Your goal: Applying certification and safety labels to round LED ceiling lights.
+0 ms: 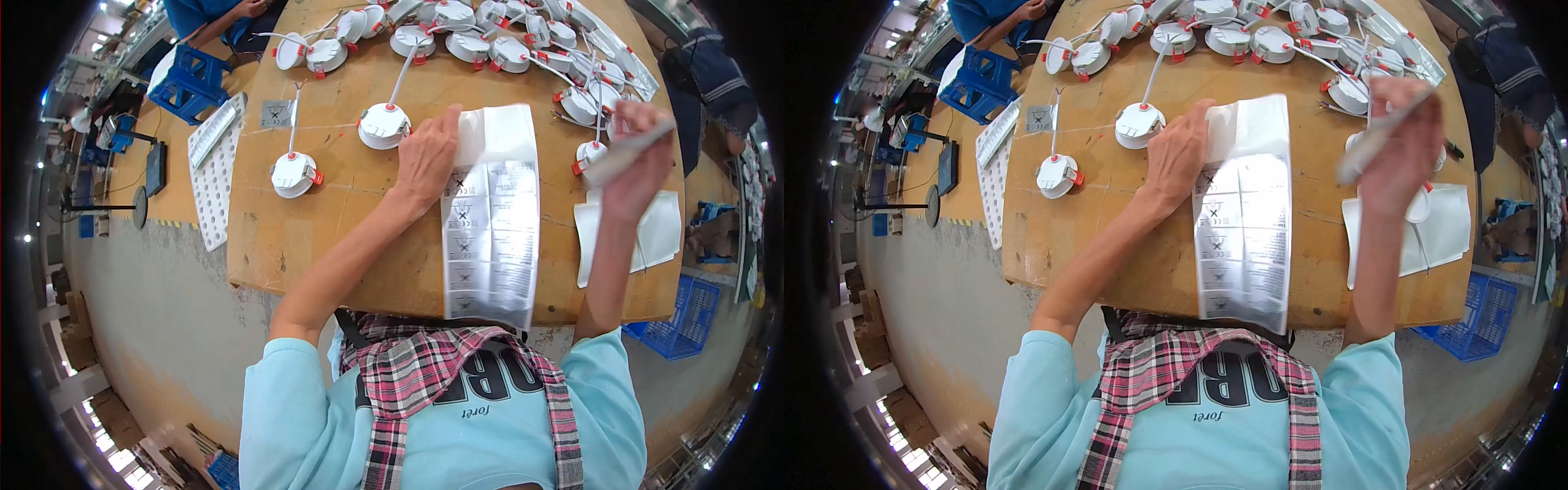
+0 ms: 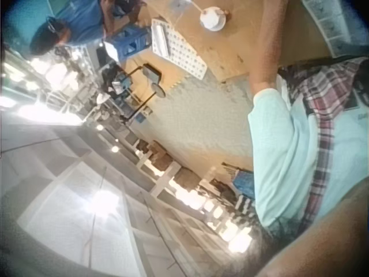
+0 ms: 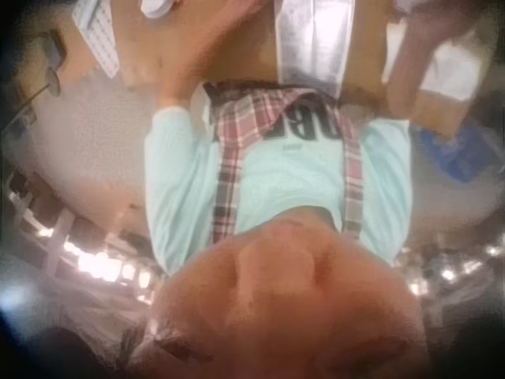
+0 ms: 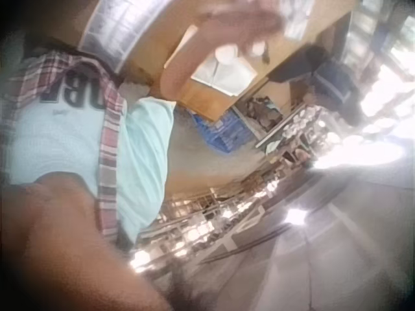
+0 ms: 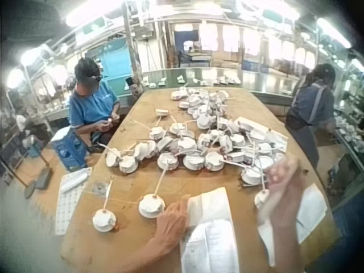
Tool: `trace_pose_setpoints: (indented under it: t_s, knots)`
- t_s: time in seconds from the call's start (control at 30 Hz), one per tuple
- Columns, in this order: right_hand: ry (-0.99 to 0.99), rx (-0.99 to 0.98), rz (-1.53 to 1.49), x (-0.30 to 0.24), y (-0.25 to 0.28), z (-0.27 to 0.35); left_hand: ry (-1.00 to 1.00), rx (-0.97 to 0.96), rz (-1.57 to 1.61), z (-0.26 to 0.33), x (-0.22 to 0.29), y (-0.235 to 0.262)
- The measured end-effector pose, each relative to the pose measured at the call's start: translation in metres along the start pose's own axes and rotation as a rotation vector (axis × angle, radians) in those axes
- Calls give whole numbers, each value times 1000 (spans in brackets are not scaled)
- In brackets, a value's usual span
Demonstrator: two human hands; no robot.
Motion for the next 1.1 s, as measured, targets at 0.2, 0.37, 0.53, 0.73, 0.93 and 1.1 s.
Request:
trace_pose_setpoints:
  t_s: [0.2,0.37,0.53,0.73,0.93,1.1]
  knots:
    - [-228,187,394,-7,-1,5,33,-103,41,4,13,10]
    - [-382,-197,541,27,-41,15,-189,27,90,56,47,38]
    - [-403,-563,769,52,-96,21,-116,62,554,71,28,51]
    - [-414,-779,698,68,-144,25,120,-78,1126,46,3,58]
    - [-324,-562,692,65,-143,4,158,-21,1305,40,-27,48]
    - [-702,-475,612,98,-119,17,249,83,1489,30,-47,54]
Point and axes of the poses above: each hand's wrist, its own z-axis away from the middle knuckle, its own y-axis out of the back of the hand, x = y × z, the point moved 7 cm from there along -z, towards the middle knuckle, and after that the axes turned 13 degrees about -x, right-handed, at the moved point
